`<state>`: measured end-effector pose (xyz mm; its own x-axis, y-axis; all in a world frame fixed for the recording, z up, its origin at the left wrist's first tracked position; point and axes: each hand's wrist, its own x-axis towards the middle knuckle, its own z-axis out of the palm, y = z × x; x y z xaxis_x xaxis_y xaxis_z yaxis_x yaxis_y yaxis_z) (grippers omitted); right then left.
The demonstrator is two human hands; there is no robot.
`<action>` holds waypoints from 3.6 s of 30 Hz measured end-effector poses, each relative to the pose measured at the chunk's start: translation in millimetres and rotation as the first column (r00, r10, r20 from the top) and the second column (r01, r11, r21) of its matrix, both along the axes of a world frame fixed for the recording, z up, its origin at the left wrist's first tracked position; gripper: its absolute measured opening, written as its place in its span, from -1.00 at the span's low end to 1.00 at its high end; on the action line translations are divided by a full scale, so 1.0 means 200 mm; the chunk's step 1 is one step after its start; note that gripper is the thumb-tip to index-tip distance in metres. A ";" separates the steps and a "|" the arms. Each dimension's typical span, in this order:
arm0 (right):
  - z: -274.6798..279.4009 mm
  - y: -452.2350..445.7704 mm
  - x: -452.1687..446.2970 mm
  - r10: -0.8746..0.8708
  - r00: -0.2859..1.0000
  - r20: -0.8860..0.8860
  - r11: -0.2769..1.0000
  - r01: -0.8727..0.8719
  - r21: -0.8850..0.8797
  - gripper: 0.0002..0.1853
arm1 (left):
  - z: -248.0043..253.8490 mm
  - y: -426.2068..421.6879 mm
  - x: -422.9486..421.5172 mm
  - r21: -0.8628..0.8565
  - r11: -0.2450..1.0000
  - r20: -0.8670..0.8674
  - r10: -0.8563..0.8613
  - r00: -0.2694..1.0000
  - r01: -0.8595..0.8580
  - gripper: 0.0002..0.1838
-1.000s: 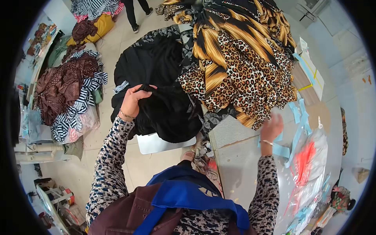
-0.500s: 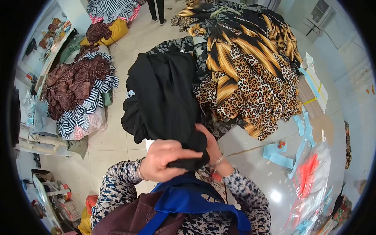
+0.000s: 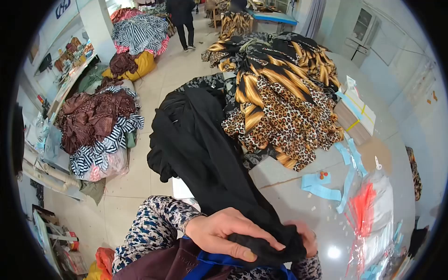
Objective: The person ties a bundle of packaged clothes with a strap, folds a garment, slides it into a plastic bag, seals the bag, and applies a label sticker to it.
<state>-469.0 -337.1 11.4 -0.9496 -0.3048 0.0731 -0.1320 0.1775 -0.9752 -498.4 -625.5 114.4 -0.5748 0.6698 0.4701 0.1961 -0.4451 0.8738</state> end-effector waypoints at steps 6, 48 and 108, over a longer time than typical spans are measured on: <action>0.31 0.34 0.59 -0.367 0.928 -0.059 0.905 0.342 -0.252 -0.73 | 0.04 0.45 0.31 0.004 0.987 0.132 -0.157 0.979 0.158 -0.58; 0.12 0.47 0.90 -0.367 0.907 -0.208 0.797 0.422 0.432 -0.81 | -0.35 0.42 0.62 -0.354 0.935 0.560 0.203 0.803 0.011 -0.75; -0.34 0.17 1.24 0.387 0.790 0.475 0.836 -0.518 0.180 -0.31 | -1.07 -0.26 1.20 -0.846 0.531 0.020 -0.052 0.998 0.045 -0.66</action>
<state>-221.7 -303.7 -56.3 -0.6165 -0.6506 -0.4435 0.1235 0.4763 -0.8705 -258.8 -677.2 -100.4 -0.5280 0.7835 -0.3278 0.2052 0.4922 0.8460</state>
